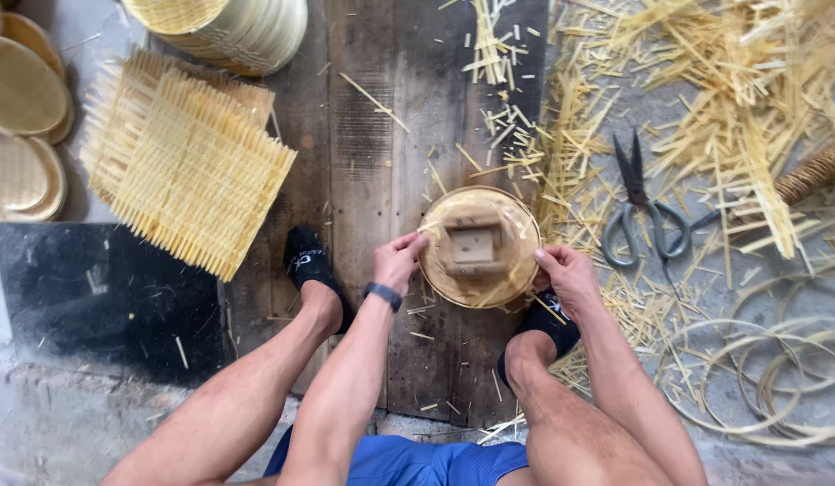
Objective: The person trims the edges of a round bamboo base using scissors, fits a circular bamboo rim onto a woven square mat, and secures the rim by weaving thin bamboo strips around it.
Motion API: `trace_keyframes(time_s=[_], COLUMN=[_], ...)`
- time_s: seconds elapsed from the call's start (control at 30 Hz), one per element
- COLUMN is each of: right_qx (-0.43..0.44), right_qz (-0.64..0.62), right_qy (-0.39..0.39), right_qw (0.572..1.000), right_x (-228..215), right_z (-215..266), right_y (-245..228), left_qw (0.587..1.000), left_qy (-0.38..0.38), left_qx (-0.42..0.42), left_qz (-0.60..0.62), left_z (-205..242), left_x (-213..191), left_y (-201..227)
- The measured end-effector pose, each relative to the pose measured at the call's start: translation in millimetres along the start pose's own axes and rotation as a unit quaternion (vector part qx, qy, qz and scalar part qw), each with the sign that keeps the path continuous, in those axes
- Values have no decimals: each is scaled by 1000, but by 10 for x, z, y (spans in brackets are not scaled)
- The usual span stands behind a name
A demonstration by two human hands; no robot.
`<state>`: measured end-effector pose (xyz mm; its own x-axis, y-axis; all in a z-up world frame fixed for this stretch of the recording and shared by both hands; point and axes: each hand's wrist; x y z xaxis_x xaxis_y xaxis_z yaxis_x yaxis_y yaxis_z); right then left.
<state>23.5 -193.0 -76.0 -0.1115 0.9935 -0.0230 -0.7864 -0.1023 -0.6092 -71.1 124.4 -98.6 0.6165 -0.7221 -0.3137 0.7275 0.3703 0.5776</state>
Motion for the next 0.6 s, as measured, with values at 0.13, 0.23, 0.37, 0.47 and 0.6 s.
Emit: trace_keyframes(time_s=[0.13, 0.23, 0.37, 0.47, 0.6], right_qx=[51, 51, 40, 40, -115], right_qz=[-31, -21, -2, -45, 120], right_qy=[-83, -5, 54, -24, 81], right_qw=[995, 998, 998, 998, 983], right_x=[140, 277, 335, 261, 205], right_z=[87, -20, -92, -29, 303], right_y=[207, 386, 504, 388, -9], left_qw=[947, 949, 967, 964, 971], left_qy=[-198, -170, -111, -146, -85], left_qx=[-111, -107, -94, -93, 209], left_qz=[228, 244, 208, 203, -77], left_z=[446, 550, 460, 447, 489], left_x=[-7, 190, 249, 142, -185], left_y=[-497, -669, -735, -643, -115])
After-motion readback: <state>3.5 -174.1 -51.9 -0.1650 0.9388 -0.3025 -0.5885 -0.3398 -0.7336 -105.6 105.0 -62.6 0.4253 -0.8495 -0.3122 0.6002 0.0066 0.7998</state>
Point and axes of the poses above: each hand's wrist, its own z-axis away from the middle knuckle, its own x-axis out of the palm, y = z × x, and after that the axes turned 9 degrees about y, right-handed
